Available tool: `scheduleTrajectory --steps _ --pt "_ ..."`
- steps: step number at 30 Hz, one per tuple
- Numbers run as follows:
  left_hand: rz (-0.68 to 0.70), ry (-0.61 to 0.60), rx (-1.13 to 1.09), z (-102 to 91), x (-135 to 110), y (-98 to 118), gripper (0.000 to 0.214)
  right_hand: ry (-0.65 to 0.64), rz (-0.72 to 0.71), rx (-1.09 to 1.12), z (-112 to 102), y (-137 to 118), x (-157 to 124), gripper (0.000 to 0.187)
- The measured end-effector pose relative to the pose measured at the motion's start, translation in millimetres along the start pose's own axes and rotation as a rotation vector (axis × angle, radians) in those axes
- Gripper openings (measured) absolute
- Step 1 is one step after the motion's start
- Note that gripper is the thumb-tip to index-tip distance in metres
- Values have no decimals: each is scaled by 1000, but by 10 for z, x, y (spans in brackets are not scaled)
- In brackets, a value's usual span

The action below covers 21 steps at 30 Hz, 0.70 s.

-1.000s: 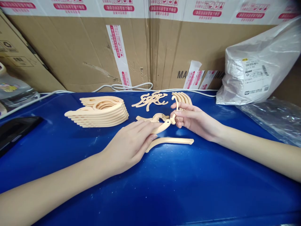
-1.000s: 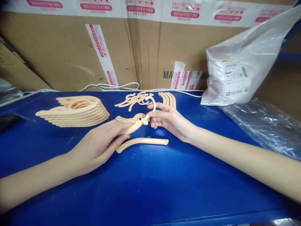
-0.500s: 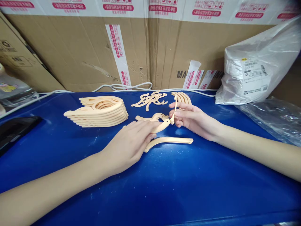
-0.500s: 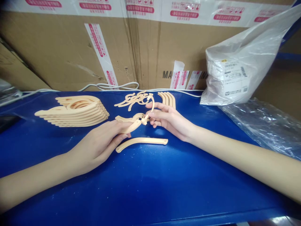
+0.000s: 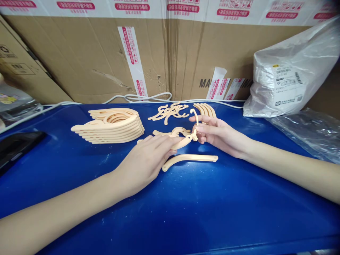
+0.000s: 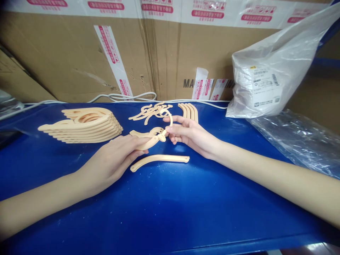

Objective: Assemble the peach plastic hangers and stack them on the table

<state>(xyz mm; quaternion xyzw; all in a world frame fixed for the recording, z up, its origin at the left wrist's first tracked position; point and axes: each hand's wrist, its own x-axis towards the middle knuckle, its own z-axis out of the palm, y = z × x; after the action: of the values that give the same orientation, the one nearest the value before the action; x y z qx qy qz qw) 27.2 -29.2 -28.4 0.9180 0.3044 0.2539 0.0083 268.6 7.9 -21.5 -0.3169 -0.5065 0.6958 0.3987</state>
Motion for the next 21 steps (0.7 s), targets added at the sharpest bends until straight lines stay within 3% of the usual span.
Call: scheduleTrajectory --steps 7,17,21 --pt "74 0 39 -5 -35 -2 35 -27 -6 -38 -15 17 9 36" --pt "130 -11 167 2 -46 -24 40 67 -55 -107 9 44 18 53" --pt "145 4 182 -21 -38 6 42 76 -80 -163 38 75 10 50"
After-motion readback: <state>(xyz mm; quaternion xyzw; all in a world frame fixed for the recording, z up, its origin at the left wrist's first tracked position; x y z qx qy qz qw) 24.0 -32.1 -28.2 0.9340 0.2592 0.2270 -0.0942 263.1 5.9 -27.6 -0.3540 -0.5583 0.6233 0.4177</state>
